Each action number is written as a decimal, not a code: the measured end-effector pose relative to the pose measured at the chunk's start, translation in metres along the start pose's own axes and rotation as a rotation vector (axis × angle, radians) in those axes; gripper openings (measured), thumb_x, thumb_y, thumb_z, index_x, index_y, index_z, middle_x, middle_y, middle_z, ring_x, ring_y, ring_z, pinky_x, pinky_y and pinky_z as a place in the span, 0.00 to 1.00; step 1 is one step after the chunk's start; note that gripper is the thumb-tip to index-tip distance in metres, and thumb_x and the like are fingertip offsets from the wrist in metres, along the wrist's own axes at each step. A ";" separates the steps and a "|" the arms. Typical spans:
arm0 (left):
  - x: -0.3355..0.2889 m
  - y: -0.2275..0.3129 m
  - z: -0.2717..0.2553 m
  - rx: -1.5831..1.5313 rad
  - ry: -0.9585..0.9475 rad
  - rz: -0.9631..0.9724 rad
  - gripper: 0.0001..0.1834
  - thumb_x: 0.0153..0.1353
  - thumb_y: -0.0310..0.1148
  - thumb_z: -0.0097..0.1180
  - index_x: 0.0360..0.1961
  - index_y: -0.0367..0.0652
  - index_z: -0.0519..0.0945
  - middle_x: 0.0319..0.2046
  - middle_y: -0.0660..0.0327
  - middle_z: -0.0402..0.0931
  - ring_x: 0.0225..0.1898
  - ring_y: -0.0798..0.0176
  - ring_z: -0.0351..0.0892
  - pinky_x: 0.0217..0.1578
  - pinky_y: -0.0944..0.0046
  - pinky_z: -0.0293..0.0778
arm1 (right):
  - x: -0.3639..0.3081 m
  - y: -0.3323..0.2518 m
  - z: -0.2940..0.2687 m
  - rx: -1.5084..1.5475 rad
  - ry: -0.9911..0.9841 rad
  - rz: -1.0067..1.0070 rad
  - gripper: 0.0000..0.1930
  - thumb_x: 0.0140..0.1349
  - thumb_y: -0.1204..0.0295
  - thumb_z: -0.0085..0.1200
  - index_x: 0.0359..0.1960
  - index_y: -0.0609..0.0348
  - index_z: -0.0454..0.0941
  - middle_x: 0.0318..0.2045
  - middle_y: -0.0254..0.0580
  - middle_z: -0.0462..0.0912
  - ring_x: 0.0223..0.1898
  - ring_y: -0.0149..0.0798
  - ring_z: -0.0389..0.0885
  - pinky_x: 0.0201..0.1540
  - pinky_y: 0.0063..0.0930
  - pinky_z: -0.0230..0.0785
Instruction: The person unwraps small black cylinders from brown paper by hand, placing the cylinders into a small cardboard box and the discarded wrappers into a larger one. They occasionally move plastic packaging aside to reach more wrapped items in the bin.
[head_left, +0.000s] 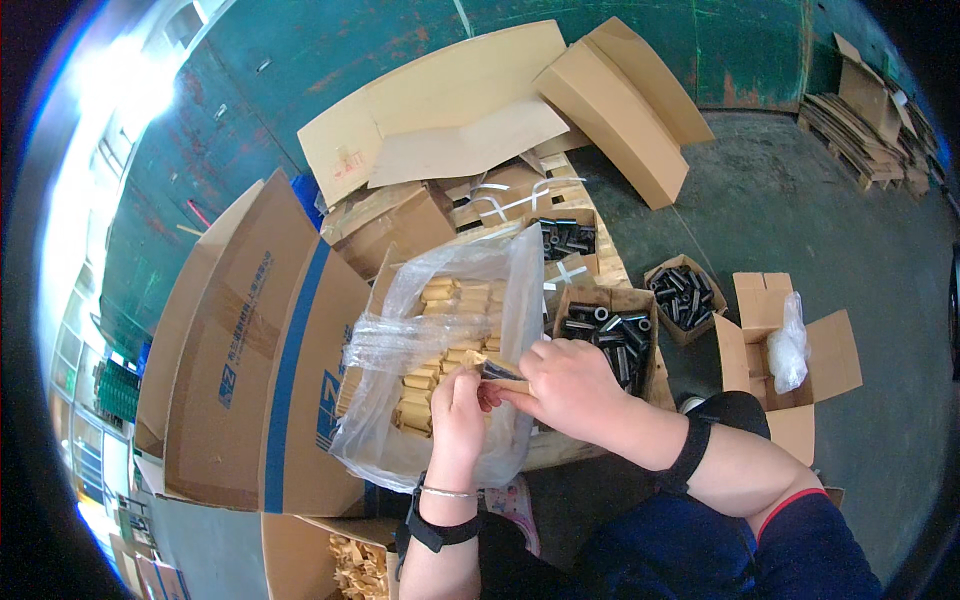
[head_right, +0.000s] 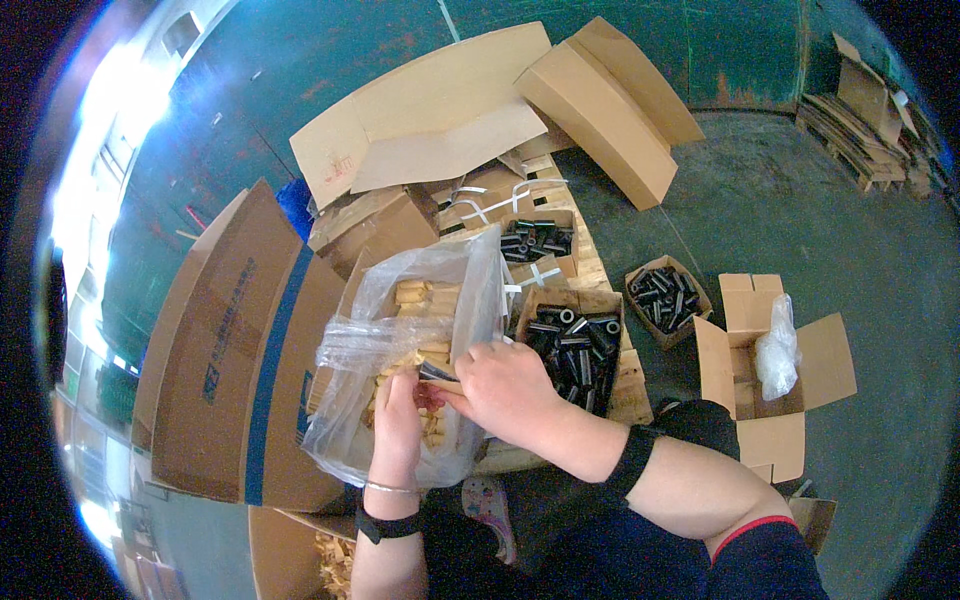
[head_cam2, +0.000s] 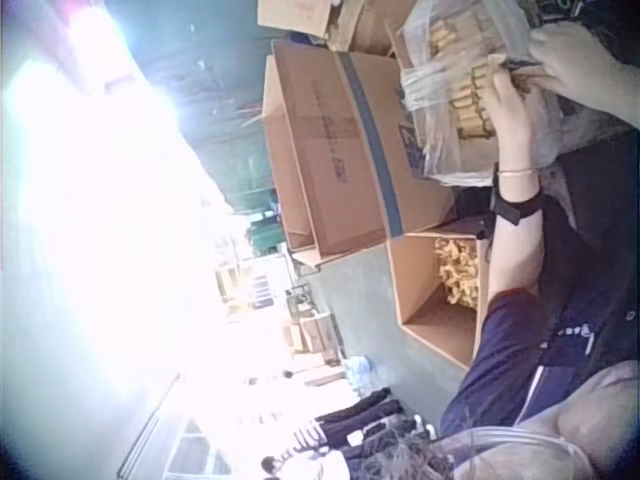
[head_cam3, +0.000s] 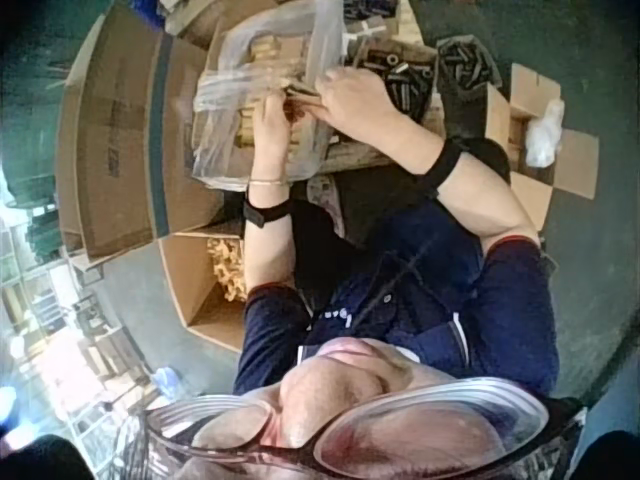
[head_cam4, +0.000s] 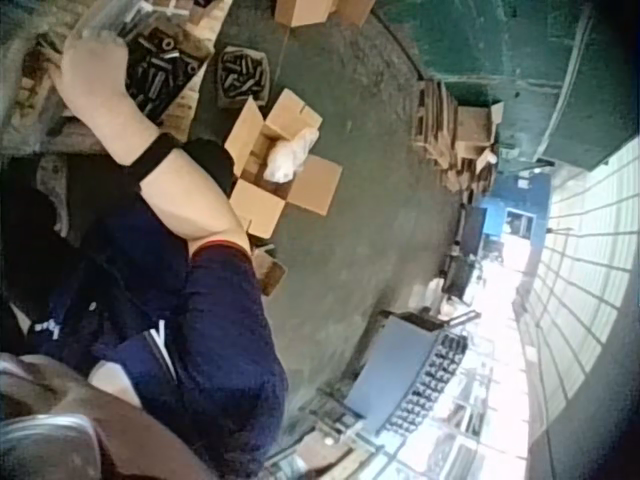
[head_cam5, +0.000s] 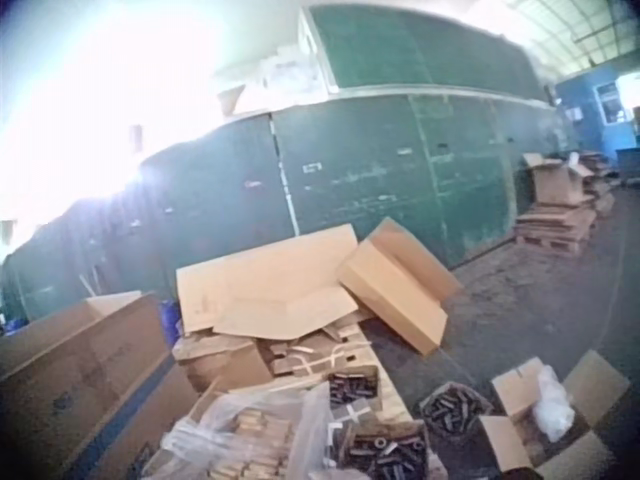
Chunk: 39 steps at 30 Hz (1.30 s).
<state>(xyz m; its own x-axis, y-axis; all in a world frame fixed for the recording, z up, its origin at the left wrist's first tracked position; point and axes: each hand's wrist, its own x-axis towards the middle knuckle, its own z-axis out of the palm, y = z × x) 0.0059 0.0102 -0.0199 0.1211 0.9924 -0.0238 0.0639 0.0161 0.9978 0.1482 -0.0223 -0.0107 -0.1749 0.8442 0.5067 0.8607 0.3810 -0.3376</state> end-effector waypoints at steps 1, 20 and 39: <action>-0.001 0.001 0.000 0.001 0.001 0.000 0.13 0.53 0.32 0.36 0.17 0.36 0.68 0.14 0.62 0.67 0.18 0.70 0.65 0.21 0.72 0.61 | 0.000 -0.001 0.001 0.013 -0.015 0.007 0.17 0.45 0.57 0.53 0.18 0.61 0.70 0.19 0.43 0.71 0.23 0.42 0.73 0.26 0.31 0.66; -0.012 0.016 -0.002 -0.461 -0.255 -0.327 0.12 0.53 0.36 0.37 0.20 0.42 0.68 0.19 0.66 0.68 0.19 0.71 0.63 0.20 0.72 0.58 | -0.004 0.012 -0.004 1.081 -0.344 0.219 0.19 0.54 0.57 0.47 0.30 0.65 0.75 0.23 0.44 0.77 0.26 0.31 0.74 0.30 0.24 0.64; -0.007 0.004 0.018 -0.692 -0.080 -0.369 0.11 0.57 0.38 0.42 0.31 0.42 0.71 0.19 0.66 0.68 0.16 0.73 0.63 0.14 0.75 0.58 | -0.001 0.007 -0.010 0.463 -0.069 0.063 0.21 0.44 0.57 0.56 0.31 0.63 0.69 0.27 0.48 0.72 0.31 0.49 0.72 0.32 0.31 0.64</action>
<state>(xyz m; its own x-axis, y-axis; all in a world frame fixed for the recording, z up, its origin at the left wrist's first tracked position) 0.0231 0.0014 -0.0164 0.2852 0.8966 -0.3388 -0.5143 0.4414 0.7353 0.1597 -0.0239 -0.0053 -0.1743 0.8881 0.4254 0.5697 0.4433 -0.6921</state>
